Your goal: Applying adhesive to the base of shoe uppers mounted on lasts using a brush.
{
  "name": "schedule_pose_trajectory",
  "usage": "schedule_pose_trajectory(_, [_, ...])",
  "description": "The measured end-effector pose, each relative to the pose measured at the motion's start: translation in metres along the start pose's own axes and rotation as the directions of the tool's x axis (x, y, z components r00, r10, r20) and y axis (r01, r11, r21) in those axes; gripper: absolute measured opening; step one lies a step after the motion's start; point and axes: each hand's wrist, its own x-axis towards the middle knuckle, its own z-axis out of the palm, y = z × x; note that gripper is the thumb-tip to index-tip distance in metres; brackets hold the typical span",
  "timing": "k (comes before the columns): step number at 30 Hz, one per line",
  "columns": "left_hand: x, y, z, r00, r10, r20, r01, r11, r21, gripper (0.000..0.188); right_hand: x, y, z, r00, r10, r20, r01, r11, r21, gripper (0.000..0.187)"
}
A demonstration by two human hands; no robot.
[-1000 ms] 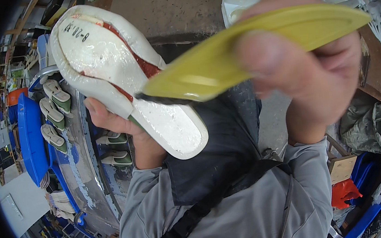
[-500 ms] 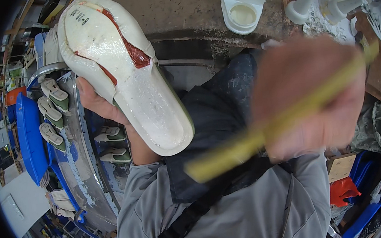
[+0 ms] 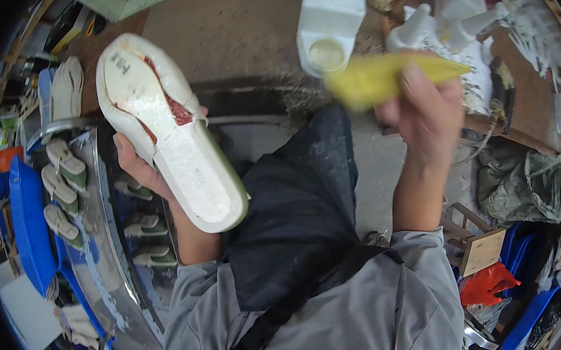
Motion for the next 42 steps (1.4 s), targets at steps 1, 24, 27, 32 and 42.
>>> schedule_pose_trajectory(1, [0.002,-0.001,0.000,0.999,-0.033,0.031,0.034,0.999,-0.028,0.069,0.010,0.017,-0.012,0.984,-0.074,-0.162,0.053,0.990,-0.131,0.017])
schedule_pose_trajectory(24, [-0.042,0.012,-0.009,0.798,-0.257,0.545,0.144,0.960,0.242,0.074,0.021,-0.017,0.097,0.910,-0.304,0.280,0.372,0.898,-0.234,0.015])
schedule_pose_trajectory(27, [-0.045,0.015,-0.008,0.772,-0.281,0.570,0.162,0.954,0.251,0.073,0.027,-0.014,0.104,0.918,-0.241,0.315,0.327,0.908,-0.261,0.015])
schedule_pose_trajectory(32, [-0.048,0.023,-0.007,0.779,-0.332,0.533,0.225,0.940,0.257,0.074,0.027,-0.011,0.097,0.816,-0.210,0.539,0.433,0.839,-0.328,0.026])
schedule_pose_trajectory(42, [-0.050,0.023,0.001,0.798,-0.414,0.439,0.355,0.910,0.212,0.075,0.016,-0.013,0.080,0.730,-0.204,0.652,0.447,0.864,-0.231,0.025])
